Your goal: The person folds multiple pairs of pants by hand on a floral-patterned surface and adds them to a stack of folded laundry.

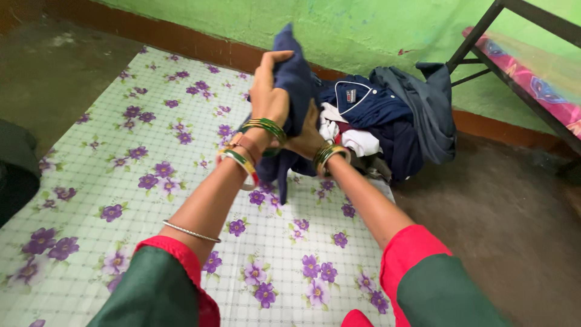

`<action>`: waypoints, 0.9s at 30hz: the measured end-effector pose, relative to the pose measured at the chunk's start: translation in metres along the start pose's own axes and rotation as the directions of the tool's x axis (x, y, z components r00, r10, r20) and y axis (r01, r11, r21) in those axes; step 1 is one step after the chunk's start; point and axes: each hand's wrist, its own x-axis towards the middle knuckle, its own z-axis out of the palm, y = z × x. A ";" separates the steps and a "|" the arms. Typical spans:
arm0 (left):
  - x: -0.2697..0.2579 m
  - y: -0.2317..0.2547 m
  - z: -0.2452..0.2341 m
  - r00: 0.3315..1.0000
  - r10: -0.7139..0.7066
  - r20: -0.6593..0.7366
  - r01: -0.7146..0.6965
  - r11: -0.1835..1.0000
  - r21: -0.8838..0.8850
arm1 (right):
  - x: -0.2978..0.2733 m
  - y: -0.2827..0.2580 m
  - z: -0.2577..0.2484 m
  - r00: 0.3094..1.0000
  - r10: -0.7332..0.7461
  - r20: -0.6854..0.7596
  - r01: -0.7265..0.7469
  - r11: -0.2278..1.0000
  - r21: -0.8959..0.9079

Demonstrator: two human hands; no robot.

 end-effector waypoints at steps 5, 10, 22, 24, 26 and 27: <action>-0.012 0.023 0.033 0.995 -0.015 0.096 0.028 0.991 -0.131 | -0.015 0.022 0.002 0.831 0.064 -0.553 -0.016 0.996 0.091; -0.011 0.025 0.048 0.983 0.083 0.165 -0.050 0.979 -0.196 | -0.026 -0.001 -0.046 0.678 0.664 -0.316 -0.375 0.682 0.629; -0.007 -0.023 -0.004 0.941 -0.247 0.230 0.182 0.945 0.273 | -0.046 0.033 -0.031 0.836 0.416 -0.358 -0.386 0.909 0.156; -0.011 -0.027 -0.014 0.925 -0.281 0.256 0.195 0.929 0.316 | -0.048 0.037 -0.022 0.846 0.478 -0.237 -0.484 0.874 0.034; -0.016 -0.033 -0.017 0.905 -0.317 0.284 0.206 0.910 0.360 | -0.049 0.041 -0.013 0.828 0.548 -0.120 -0.559 0.823 -0.099; -0.019 -0.036 -0.015 0.935 -0.239 0.263 0.171 0.951 0.257 | -0.049 0.043 -0.009 0.903 0.398 -0.159 -0.422 0.891 -0.165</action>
